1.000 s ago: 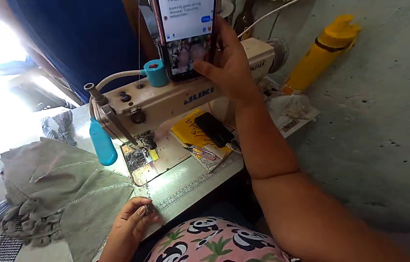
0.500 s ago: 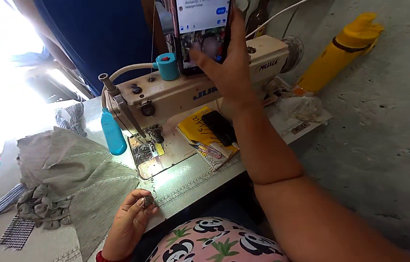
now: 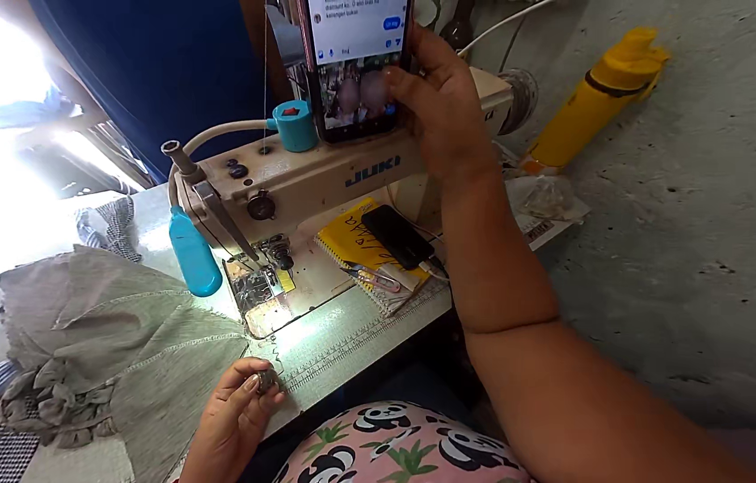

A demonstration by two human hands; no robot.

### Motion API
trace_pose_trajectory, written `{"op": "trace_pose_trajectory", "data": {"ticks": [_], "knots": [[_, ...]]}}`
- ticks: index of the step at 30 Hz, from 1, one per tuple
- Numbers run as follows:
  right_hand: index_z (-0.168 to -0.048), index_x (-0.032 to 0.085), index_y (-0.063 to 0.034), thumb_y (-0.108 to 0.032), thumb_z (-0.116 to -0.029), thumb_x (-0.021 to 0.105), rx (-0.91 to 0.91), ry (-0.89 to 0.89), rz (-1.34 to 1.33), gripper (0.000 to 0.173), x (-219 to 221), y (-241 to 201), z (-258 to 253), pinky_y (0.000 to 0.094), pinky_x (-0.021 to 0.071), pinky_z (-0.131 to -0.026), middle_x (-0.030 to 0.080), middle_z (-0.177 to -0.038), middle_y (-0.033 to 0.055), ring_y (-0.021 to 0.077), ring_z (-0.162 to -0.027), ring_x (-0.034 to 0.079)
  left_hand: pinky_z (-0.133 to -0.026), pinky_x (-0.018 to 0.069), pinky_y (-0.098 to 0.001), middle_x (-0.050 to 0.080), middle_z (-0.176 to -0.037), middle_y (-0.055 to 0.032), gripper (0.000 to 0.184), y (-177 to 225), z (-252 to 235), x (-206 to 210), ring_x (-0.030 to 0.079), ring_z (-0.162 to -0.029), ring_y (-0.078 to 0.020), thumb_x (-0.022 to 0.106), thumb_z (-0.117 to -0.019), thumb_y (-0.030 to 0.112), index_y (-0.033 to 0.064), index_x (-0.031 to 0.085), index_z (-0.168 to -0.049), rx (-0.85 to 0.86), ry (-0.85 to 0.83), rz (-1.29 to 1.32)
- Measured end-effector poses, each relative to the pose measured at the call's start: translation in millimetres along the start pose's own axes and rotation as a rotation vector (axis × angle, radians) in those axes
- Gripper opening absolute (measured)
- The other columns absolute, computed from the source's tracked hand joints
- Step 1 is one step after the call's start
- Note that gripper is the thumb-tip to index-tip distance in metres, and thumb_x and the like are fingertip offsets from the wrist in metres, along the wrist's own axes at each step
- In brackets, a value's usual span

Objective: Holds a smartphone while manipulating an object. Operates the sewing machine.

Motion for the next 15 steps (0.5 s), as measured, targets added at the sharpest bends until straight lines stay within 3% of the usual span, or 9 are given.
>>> {"op": "trace_pose_trajectory", "data": {"ticks": [4, 9, 12, 15], "knots": [[-0.150, 0.028, 0.0112, 0.001, -0.0893, 0.070, -0.028, -0.114, 0.018, 0.074, 2.5, -1.1, 3.0, 0.0328, 0.0575, -0.100, 0.054, -0.138, 0.0172, 0.0187, -0.120, 0.063, -0.076, 0.0621, -0.0251, 0.072, -0.103, -0.0080, 0.020, 0.2, -0.5, 0.0, 0.072, -0.087, -0.0111, 0.067, -0.0984, 0.019, 0.0100, 0.072, -0.115, 0.003, -0.007, 0.008], [-0.151, 0.026, 0.0104, 0.005, -0.0860, 0.071, -0.003, -0.088, 0.046, 0.080, 8.6, -2.4, 4.0, 0.0315, 0.0576, -0.100, 0.053, -0.139, 0.0187, 0.0192, -0.122, 0.063, -0.075, 0.0617, -0.0243, 0.072, -0.103, -0.0081, 0.020, 1.1, -0.2, 0.8, 0.072, -0.086, -0.0111, 0.068, -0.0980, 0.020, 0.0098, 0.072, -0.114, 0.013, -0.002, -0.004], [-0.155, 0.018, 0.0080, -0.007, -0.0850, 0.077, -0.039, 0.013, 0.104, 0.093, 19.5, -2.9, 5.2, 0.0327, 0.0541, -0.105, 0.048, -0.145, 0.0203, 0.0200, -0.129, 0.057, -0.076, 0.0620, -0.0250, 0.072, -0.104, -0.0091, 0.020, 0.2, -0.7, 0.2, 0.072, -0.087, -0.0118, 0.067, -0.0982, 0.019, 0.0091, 0.072, -0.115, 0.014, -0.011, 0.014], [-0.156, 0.020, 0.0078, -0.020, -0.0827, 0.082, -0.081, 0.195, 0.236, 0.100, 31.8, -3.1, 4.8, 0.0300, 0.0497, -0.108, 0.044, -0.148, 0.0221, 0.0192, -0.133, 0.053, -0.076, 0.0620, -0.0251, 0.072, -0.104, -0.0088, 0.019, 0.2, -0.7, 0.5, 0.072, -0.087, -0.0116, 0.068, -0.0978, 0.019, 0.0092, 0.072, -0.114, 0.008, -0.012, 0.018]]}}
Point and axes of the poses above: each hand's wrist, its own z-axis away from the middle knuckle, its own x-axis out of the palm, y = z × x, the point moved 4 cm from there along -z, towards the middle knuckle
